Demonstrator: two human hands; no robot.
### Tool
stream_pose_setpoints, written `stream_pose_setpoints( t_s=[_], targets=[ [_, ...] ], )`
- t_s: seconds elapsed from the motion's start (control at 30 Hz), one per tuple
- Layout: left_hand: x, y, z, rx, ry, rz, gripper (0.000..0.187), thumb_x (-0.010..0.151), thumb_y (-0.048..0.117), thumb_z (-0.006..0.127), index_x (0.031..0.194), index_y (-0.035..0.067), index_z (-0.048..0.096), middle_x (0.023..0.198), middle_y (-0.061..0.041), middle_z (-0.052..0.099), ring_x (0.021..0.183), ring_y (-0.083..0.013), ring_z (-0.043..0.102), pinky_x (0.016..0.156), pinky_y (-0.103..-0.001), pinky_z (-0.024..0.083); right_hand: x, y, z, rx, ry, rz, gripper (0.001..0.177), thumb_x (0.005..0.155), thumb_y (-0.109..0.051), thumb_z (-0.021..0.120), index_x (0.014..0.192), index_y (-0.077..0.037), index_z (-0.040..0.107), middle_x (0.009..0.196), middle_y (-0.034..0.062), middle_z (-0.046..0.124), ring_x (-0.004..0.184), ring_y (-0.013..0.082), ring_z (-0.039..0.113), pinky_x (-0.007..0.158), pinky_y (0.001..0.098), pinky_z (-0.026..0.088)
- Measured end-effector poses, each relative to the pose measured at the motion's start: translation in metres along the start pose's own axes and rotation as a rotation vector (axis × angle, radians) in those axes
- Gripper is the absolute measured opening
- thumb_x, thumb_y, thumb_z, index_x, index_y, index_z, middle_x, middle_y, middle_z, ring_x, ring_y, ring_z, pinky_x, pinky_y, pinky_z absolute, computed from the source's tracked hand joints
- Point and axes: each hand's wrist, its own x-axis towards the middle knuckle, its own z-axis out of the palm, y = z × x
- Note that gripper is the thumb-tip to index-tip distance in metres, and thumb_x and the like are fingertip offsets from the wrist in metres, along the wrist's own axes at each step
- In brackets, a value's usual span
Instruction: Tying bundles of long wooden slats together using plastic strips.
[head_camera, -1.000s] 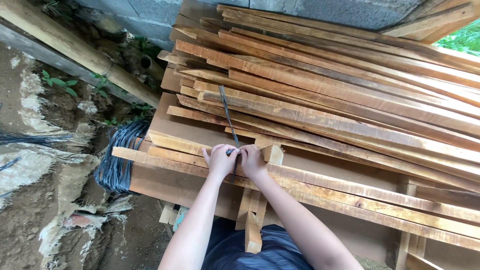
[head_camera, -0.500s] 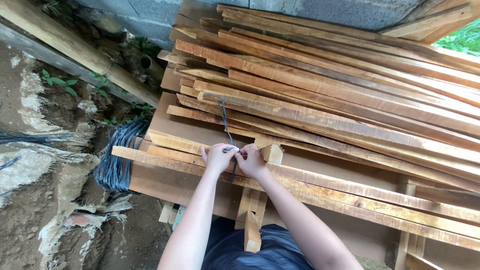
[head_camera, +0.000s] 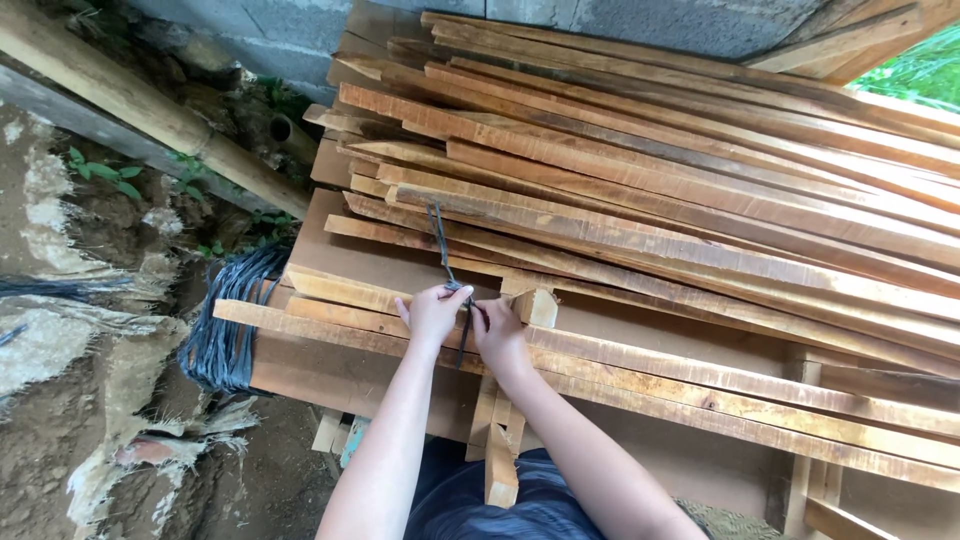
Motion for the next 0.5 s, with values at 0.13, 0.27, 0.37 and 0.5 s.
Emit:
stream_pose_setpoints(
  t_s=[0.13,0.27,0.37,0.5],
  targets=[
    [0.002,0.001,0.011,0.127,0.088,0.053,0.042,0.090,0.059,0.069,0.105,0.022,0.081,0.117,0.001,0.078,0.125,-0.0247,0.063,0.123,-0.059,0.010,-0.004,0.032,0.022,-0.192,0.057,-0.143,0.011,0.100,-0.023,0.063,0.094,-0.013,0.063,0.082,0.0059,0.058,0.083,0.0275,0.069,0.070,0.0354,0.059],
    [0.043,-0.023,0.037,0.290,0.237,0.170,0.030,0.089,0.051,0.073,0.092,0.023,0.080,0.104,-0.001,0.080,0.112,-0.0238,0.069,0.123,-0.056,0.014,-0.005,0.031,0.016,-0.390,0.025,-0.301,0.015,0.094,-0.023,0.060,0.084,-0.014,0.053,0.077,0.0040,0.049,0.087,0.0273,0.062,0.074,0.0340,0.056],
    [0.056,-0.018,0.022,0.388,0.214,0.109,0.019,0.087,0.044,0.075,0.090,0.026,0.080,0.102,0.002,0.079,0.112,-0.0240,0.069,0.122,-0.052,0.021,-0.008,0.028,0.003,-0.468,-0.066,-0.494,0.015,0.094,-0.022,0.057,0.082,-0.013,0.053,0.077,0.0070,0.052,0.091,0.0315,0.060,0.086,0.0384,0.051],
    [0.075,-0.015,0.043,0.431,0.198,0.083,0.019,0.087,0.048,0.073,0.092,0.031,0.080,0.105,0.006,0.078,0.111,-0.0217,0.069,0.118,-0.049,0.026,-0.010,0.037,0.006,-0.438,-0.124,-0.464,0.015,0.096,-0.021,0.054,0.084,-0.012,0.052,0.078,0.0072,0.051,0.096,0.0328,0.057,0.083,0.0385,0.050]
  ],
)
